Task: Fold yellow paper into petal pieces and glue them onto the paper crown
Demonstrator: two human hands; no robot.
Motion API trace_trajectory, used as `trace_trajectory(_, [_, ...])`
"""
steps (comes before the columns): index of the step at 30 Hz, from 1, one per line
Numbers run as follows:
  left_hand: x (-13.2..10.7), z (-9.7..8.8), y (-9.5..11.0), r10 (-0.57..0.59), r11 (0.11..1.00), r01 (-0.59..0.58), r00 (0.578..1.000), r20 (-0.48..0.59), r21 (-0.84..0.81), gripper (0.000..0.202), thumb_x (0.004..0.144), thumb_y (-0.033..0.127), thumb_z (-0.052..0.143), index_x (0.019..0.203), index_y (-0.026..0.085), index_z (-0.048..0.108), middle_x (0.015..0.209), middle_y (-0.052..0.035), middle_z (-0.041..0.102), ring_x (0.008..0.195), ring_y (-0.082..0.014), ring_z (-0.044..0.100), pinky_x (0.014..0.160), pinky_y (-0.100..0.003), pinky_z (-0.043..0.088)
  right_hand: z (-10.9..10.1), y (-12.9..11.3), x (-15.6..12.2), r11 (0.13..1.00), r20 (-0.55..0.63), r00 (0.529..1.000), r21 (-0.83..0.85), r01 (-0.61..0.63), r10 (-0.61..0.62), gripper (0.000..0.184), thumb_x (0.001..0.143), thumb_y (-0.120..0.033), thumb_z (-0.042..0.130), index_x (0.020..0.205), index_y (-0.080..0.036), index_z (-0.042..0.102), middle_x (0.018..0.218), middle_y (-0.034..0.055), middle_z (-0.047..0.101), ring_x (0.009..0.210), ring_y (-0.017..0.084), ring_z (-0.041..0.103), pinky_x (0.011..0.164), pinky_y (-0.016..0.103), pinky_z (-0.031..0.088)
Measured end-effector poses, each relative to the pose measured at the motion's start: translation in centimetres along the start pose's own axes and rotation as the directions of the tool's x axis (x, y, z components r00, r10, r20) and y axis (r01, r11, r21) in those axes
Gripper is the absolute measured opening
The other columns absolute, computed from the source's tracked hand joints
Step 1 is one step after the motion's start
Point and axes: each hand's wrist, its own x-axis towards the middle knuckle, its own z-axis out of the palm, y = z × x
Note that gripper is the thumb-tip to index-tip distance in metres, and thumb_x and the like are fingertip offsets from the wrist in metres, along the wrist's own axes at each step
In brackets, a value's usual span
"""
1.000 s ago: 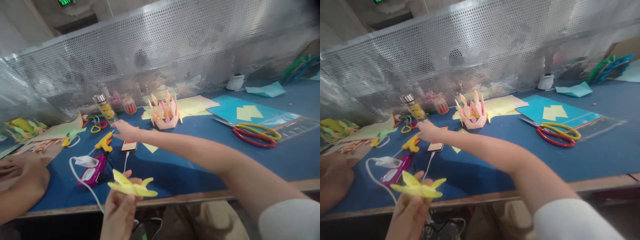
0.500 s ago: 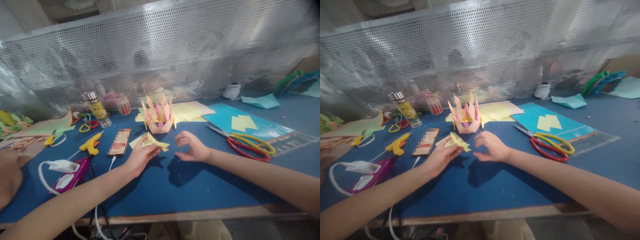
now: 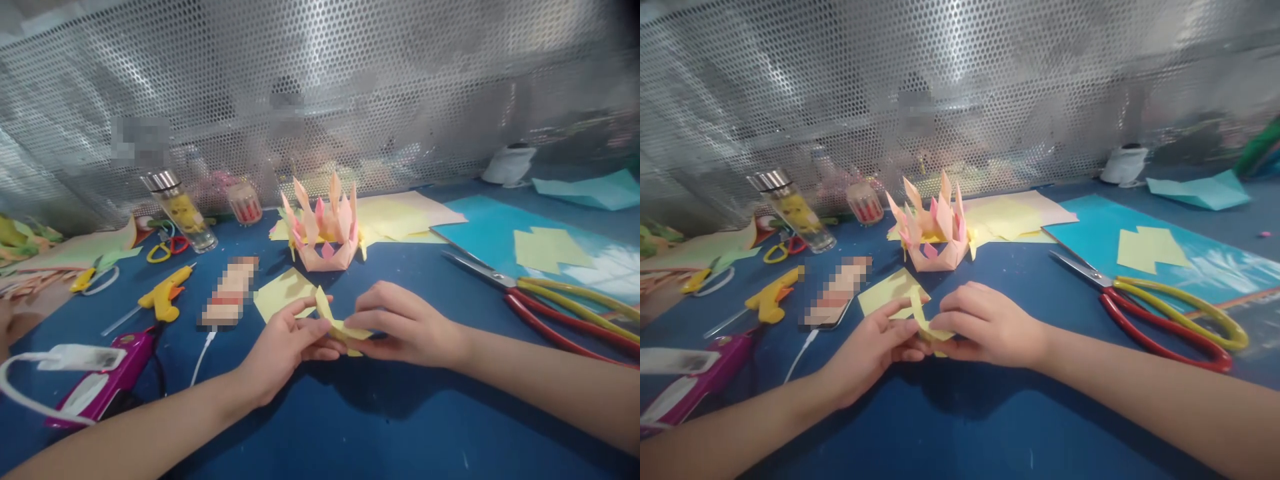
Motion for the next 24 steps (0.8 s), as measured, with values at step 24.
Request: trace_trajectory(24, [-0.49,-0.43,-0.05,0.276,0.865,-0.175,0.949,-0.154,0.471,0.026,0.075,0.035,0.071,0.063,0.014,0.063,0.111,-0.0043,0.054,0.072,-0.0083,0.056,0.058,-0.017,0.05,-0.35,0.24,-0.65,0.993,0.069,0.996,0.101,-0.066,0.059,0.009,0.089,-0.011,0.056,0.097,-0.013,0.06,0.086,0.0075,0.063,0.077,0.014,0.058,0.069,0.028,0.05])
